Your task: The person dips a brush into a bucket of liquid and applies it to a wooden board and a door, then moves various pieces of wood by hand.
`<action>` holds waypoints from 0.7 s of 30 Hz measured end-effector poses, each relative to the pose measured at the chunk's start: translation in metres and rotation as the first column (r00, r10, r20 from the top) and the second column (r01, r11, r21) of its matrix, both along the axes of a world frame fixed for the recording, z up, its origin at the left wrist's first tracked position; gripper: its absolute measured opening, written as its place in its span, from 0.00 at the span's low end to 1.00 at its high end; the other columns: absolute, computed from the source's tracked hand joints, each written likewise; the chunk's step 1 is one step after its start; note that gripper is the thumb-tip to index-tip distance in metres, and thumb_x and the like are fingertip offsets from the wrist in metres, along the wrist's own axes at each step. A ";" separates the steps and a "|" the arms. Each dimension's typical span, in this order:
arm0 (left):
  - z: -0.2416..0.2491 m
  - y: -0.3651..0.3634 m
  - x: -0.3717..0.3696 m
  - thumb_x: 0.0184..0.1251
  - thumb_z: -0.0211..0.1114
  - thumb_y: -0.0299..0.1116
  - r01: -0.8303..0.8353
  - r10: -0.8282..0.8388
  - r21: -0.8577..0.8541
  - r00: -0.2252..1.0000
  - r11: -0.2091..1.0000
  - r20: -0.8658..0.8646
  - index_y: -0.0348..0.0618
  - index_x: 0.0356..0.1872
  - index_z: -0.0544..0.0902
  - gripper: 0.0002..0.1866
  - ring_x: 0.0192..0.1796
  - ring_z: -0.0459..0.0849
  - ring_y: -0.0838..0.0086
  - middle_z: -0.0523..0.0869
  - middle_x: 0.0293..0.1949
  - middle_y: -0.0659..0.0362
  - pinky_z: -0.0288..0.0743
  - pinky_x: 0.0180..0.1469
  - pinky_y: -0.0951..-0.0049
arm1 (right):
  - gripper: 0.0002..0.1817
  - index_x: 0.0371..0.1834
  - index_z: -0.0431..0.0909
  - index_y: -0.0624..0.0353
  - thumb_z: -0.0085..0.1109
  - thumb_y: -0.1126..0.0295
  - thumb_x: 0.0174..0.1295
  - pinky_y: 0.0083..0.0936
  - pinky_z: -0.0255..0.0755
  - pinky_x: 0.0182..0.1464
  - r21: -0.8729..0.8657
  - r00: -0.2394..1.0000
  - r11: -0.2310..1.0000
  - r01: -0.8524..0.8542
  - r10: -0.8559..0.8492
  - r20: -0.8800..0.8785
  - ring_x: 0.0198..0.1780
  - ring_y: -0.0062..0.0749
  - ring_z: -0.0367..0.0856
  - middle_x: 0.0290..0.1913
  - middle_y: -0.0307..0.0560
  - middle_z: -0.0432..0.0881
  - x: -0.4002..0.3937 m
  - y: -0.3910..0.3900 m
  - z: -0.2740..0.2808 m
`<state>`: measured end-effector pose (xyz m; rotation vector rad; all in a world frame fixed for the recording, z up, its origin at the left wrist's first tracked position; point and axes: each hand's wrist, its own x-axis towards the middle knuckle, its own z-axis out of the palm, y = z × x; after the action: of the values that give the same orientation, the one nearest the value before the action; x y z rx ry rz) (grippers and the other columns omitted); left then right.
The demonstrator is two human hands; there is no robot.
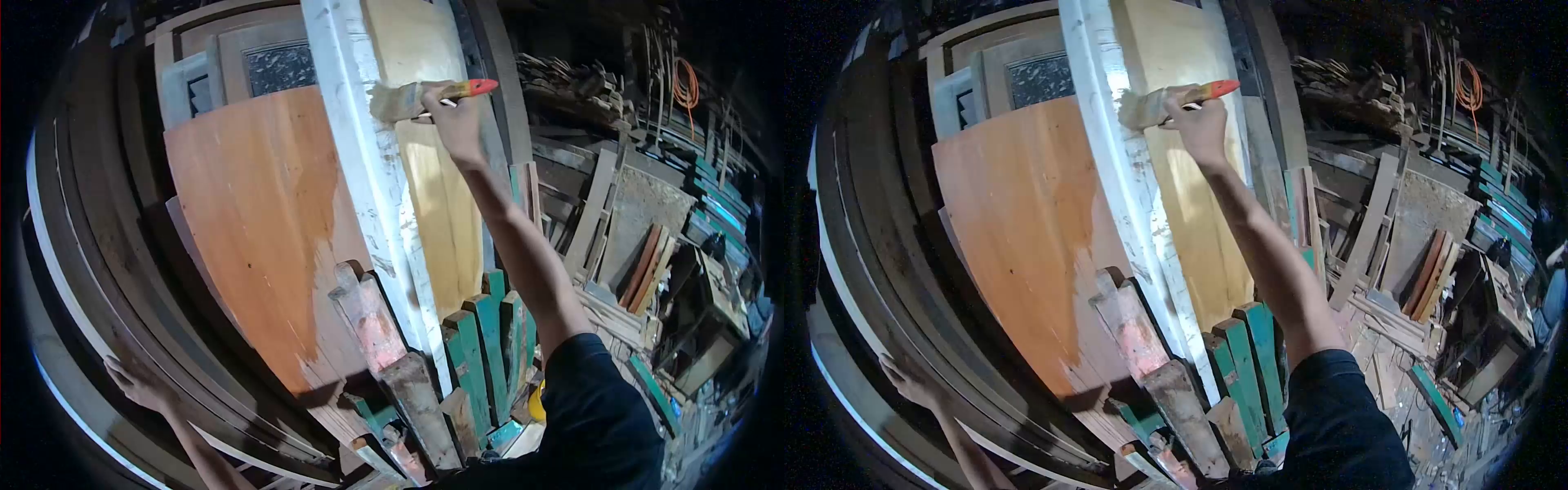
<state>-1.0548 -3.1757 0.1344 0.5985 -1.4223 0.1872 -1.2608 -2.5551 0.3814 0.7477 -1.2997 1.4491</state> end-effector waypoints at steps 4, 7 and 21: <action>-0.004 -0.003 0.002 0.78 0.57 0.33 -0.008 0.008 -0.014 1.000 1.000 0.007 0.56 0.79 0.55 0.33 0.67 0.75 0.50 0.68 0.72 0.46 0.76 0.62 0.55 | 0.09 0.41 0.83 0.72 0.63 0.75 0.62 0.23 0.84 0.30 -0.003 0.996 1.000 -0.022 0.022 0.090 0.35 0.26 0.87 0.33 0.48 0.86 0.016 0.004 -0.036; -0.011 -0.017 -0.001 0.77 0.59 0.33 0.048 -0.048 -0.023 0.999 0.999 0.001 0.56 0.79 0.55 0.34 0.67 0.75 0.50 0.69 0.72 0.47 0.75 0.63 0.55 | 0.08 0.40 0.83 0.69 0.64 0.73 0.63 0.21 0.78 0.31 0.131 0.975 0.969 0.211 -0.217 0.039 0.32 0.21 0.85 0.30 0.42 0.86 0.021 0.014 -0.070; 0.000 0.060 0.049 0.75 0.58 0.42 0.439 -0.439 -0.026 0.890 0.898 -0.125 0.39 0.62 0.77 0.22 0.61 0.75 0.54 0.77 0.61 0.45 0.69 0.63 0.57 | 0.10 0.38 0.82 0.64 0.64 0.67 0.68 0.24 0.76 0.38 -0.210 0.584 0.951 0.225 0.042 0.811 0.36 0.26 0.84 0.36 0.43 0.86 0.227 0.128 -0.463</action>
<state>-1.0062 -3.1155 0.1344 0.2703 -1.3953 -0.2119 -1.0333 -2.4274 -0.0821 -0.2750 -1.6907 1.9352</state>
